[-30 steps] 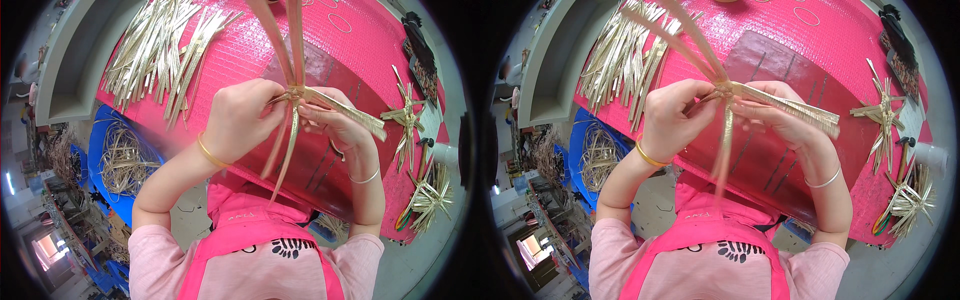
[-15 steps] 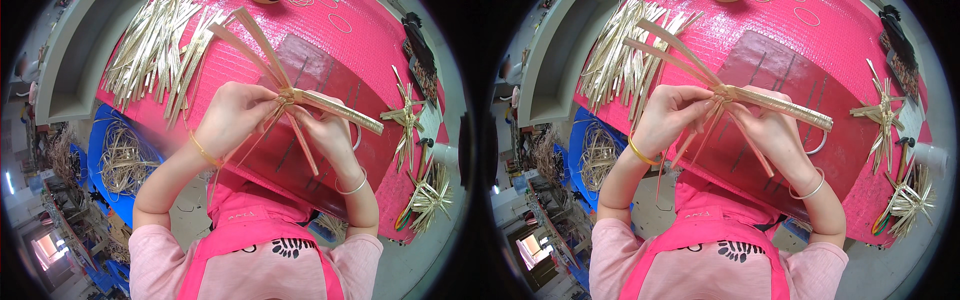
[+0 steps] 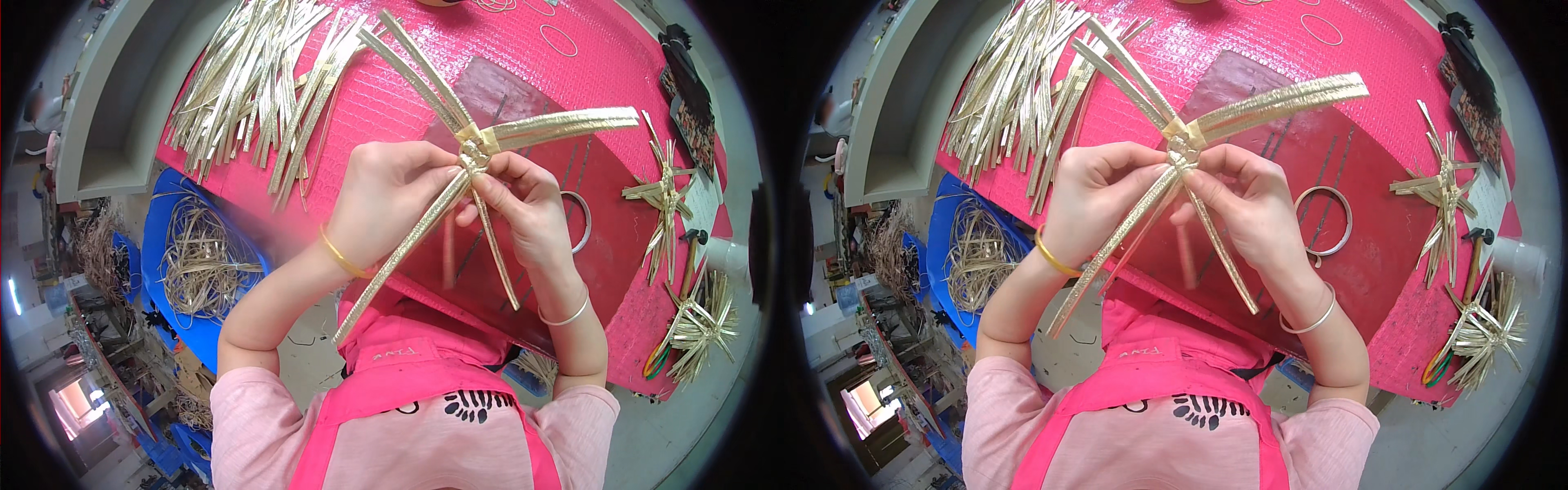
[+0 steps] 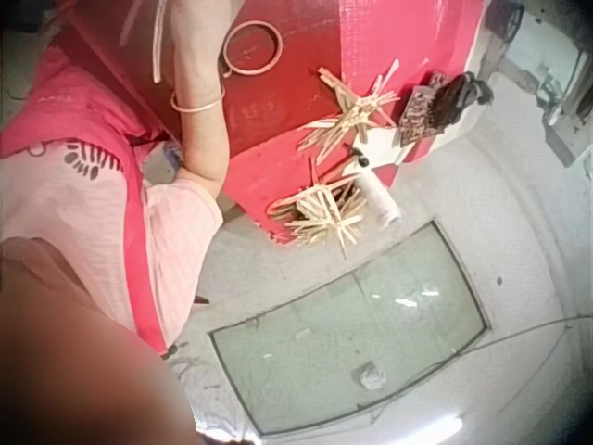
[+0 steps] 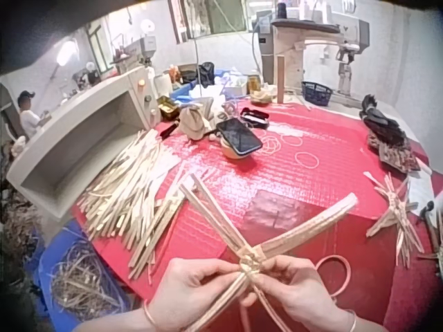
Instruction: Weaving or braiding long strips of straw or grass into decorative patterns at a workbench.
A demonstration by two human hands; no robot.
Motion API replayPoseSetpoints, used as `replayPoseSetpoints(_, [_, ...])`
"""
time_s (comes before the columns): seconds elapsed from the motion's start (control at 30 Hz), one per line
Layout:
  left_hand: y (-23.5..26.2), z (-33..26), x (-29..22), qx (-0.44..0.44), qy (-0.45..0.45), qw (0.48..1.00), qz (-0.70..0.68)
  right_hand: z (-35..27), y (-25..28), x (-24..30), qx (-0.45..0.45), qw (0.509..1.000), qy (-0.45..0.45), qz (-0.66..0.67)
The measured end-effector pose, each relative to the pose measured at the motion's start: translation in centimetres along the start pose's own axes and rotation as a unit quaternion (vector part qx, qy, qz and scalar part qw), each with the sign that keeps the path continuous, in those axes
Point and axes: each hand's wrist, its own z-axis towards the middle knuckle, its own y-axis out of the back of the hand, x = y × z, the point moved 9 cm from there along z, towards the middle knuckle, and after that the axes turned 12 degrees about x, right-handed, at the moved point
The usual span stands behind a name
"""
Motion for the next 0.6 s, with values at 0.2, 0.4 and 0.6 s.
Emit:
replayPoseSetpoints(0.2, [-0.3, 0.2, 0.2, 0.001, -0.029, 0.999, -0.029, -0.5, 1.1, 1.0, -0.114, 0.982, 0.052, -0.140])
replayPoseSetpoints(0.4, [-1.4, 1.7, 1.3, 0.142, 0.134, 0.967, -0.163, -1.2, -2.1, 5.6, -0.145, 0.758, 0.212, -0.600])
replayPoseSetpoints(0.6, [-2.4, 1.7, 2.3, 0.056, 0.076, 0.935, -0.341, -0.9, 0.7, 2.7, -0.130, 0.976, 0.104, -0.142])
